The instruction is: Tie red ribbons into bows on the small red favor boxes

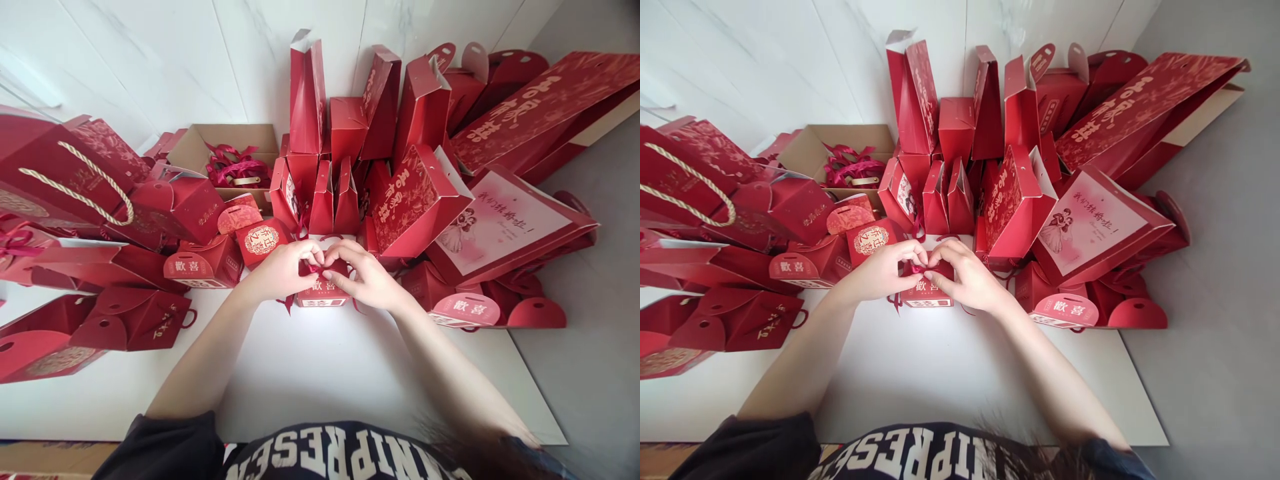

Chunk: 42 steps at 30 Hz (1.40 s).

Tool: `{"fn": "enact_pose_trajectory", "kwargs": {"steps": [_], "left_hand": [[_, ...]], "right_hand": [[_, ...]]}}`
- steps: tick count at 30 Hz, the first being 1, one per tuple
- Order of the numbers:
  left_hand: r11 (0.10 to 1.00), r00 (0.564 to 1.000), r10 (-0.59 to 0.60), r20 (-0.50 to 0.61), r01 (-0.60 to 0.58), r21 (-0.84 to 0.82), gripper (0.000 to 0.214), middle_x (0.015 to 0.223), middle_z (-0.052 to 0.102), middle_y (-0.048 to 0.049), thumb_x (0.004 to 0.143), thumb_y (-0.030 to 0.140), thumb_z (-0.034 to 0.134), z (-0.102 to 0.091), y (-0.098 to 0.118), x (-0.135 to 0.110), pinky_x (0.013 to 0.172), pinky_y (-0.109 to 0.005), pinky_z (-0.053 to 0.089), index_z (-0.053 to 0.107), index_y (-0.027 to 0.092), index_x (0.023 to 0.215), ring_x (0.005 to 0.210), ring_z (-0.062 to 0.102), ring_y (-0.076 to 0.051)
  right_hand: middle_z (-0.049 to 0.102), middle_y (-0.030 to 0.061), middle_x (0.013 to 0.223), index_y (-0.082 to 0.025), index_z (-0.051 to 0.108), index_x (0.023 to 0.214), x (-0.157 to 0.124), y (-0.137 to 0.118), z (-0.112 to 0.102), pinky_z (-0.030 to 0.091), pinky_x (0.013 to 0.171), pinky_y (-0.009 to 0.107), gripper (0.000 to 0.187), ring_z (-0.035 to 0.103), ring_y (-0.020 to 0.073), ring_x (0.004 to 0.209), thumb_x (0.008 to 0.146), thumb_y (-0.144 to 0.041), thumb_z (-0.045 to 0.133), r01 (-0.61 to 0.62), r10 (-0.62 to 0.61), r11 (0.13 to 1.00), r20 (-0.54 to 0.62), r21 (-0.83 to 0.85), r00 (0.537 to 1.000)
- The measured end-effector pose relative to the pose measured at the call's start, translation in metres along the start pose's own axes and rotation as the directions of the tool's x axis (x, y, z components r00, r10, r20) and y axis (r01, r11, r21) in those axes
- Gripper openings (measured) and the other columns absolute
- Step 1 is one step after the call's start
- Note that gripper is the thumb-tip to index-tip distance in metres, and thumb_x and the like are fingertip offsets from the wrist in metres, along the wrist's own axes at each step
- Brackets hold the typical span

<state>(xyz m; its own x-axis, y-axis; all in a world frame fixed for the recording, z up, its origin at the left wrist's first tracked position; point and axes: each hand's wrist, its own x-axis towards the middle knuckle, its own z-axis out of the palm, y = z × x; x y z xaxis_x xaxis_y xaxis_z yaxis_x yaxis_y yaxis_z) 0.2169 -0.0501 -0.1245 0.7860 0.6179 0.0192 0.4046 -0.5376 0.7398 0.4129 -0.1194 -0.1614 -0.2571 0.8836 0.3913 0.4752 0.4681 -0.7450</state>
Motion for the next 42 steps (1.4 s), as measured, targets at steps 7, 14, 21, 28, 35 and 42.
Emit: {"fn": "enact_pose_trajectory", "kwargs": {"steps": [7, 14, 21, 28, 35, 42], "left_hand": [[0.995, 0.993, 0.033, -0.117, -0.021, 0.1, 0.011, 0.094, 0.069, 0.0012, 0.079, 0.016, 0.059, 0.008, -0.001, -0.006, 0.081, -0.029, 0.048, 0.062, 0.021, 0.088, 0.085, 0.063, -0.014], [0.994, 0.983, 0.058, -0.174, -0.041, 0.099, 0.014, 0.092, 0.07, 0.0001, 0.084, 0.015, 0.054, 0.014, -0.001, -0.008, 0.077, -0.028, 0.05, 0.063, 0.021, 0.093, 0.081, 0.064, -0.014], [0.952, 0.951, 0.132, -0.28, -0.042, 0.305, 0.013, 0.086, 0.062, -0.0013, 0.086, 0.012, 0.049, 0.032, -0.004, -0.013, 0.069, -0.028, 0.045, 0.06, 0.02, 0.085, 0.073, 0.057, -0.014], [0.954, 0.919, 0.159, -0.36, -0.049, 0.297, 0.012, 0.086, 0.064, -0.0011, 0.086, 0.011, 0.051, 0.038, -0.01, -0.021, 0.076, -0.028, 0.046, 0.057, 0.022, 0.086, 0.083, 0.06, -0.016], [0.944, 0.9, 0.223, -0.373, -0.105, 0.312, 0.014, 0.085, 0.067, -0.0008, 0.087, 0.012, 0.052, 0.038, -0.014, -0.024, 0.078, -0.029, 0.048, 0.059, 0.022, 0.082, 0.083, 0.062, -0.016], [0.975, 0.89, 0.073, -0.449, 0.031, 0.221, 0.013, 0.089, 0.066, 0.0, 0.081, 0.016, 0.06, 0.042, -0.012, -0.025, 0.076, -0.029, 0.049, 0.054, 0.023, 0.09, 0.083, 0.062, -0.016]], "right_hand": [[0.064, 0.0055, 0.102, -0.022, 0.065, 0.09, 0.001, 0.006, 0.004, 0.047, 0.091, 0.039, 0.005, 0.058, 0.0224, 0.102, 0.088, -0.018, 0.063, 0.04, -0.041, 0.998, -0.038, -0.038, 0.998], [0.065, 0.006, 0.1, -0.022, 0.064, 0.088, -0.001, 0.004, 0.005, 0.048, 0.089, 0.041, 0.005, 0.059, 0.0232, 0.099, 0.088, -0.018, 0.062, 0.023, -0.025, 0.999, -0.056, -0.026, 0.998], [0.065, 0.0054, 0.1, -0.022, 0.065, 0.088, -0.003, 0.003, 0.007, 0.047, 0.09, 0.039, 0.003, 0.058, 0.0216, 0.098, 0.088, -0.02, 0.064, 0.029, -0.032, 0.999, -0.064, -0.039, 0.997], [0.061, 0.0076, 0.107, -0.023, 0.066, 0.092, -0.009, 0.002, 0.006, 0.046, 0.098, 0.042, 0.011, 0.057, 0.0228, 0.108, 0.094, -0.029, 0.057, -0.034, 0.036, 0.998, -0.053, 0.045, 0.998], [0.056, 0.0095, 0.129, -0.025, 0.071, 0.097, -0.01, 0.003, 0.015, 0.034, 0.113, 0.046, 0.012, 0.042, 0.0245, 0.136, 0.09, -0.03, 0.063, -0.207, 0.215, 0.963, -0.031, 0.171, 0.976], [0.063, 0.0079, 0.127, -0.026, 0.078, 0.086, -0.009, 0.009, 0.017, 0.036, 0.111, 0.044, 0.011, 0.051, 0.025, 0.131, 0.079, -0.034, 0.076, -0.326, 0.362, 0.855, -0.013, 0.404, 0.932]]}}
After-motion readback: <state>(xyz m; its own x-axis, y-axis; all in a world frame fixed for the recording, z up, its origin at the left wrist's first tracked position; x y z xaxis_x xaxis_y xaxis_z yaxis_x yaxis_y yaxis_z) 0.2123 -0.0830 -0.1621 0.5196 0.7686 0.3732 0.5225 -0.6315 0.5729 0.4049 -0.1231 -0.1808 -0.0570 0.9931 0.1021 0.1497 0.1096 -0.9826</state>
